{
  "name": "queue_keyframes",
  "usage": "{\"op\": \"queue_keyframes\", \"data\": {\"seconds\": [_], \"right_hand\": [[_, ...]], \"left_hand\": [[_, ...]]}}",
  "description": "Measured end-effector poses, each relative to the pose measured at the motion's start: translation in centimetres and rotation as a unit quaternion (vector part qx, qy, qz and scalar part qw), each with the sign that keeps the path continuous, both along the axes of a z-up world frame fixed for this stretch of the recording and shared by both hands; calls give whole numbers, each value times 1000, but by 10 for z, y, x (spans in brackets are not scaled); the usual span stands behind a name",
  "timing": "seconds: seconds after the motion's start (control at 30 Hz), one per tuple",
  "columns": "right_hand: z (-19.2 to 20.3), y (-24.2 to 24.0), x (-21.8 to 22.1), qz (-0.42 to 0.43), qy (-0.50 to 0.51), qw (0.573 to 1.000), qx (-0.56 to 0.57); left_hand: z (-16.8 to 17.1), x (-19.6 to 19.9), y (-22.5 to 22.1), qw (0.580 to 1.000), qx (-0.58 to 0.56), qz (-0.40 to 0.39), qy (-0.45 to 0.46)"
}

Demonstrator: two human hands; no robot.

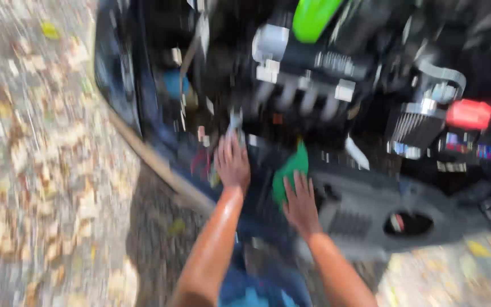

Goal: Cleaning the plastic trim and components of a car's engine bay and front bumper using a microfiber cloth and organizing tools.

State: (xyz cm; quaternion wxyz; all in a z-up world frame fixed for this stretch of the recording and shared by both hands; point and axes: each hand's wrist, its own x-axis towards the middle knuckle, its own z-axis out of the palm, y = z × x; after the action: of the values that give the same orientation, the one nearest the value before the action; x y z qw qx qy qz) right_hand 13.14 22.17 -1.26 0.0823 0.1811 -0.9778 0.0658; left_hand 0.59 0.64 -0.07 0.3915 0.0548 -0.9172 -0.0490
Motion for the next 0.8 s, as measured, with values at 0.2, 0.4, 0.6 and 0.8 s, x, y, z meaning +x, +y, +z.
{"op": "queue_keyframes", "data": {"seconds": [0.2, 0.4, 0.6, 0.8], "right_hand": [[1, -8, -15, -14, -14, 1000, -16], [7, -9, -8, 4, 0, 1000, -16], [-4, -11, -5, -9, 42, 999, -30], [0, -15, -4, 3, 78, 996, -37]], "left_hand": [[-7, -21, 2, 998, -16, 36, 43], [-10, -21, 18, 998, 35, 42, 10], [6, -16, 19, 998, 48, 23, 13], [2, -19, 18, 996, 73, 31, 49]]}}
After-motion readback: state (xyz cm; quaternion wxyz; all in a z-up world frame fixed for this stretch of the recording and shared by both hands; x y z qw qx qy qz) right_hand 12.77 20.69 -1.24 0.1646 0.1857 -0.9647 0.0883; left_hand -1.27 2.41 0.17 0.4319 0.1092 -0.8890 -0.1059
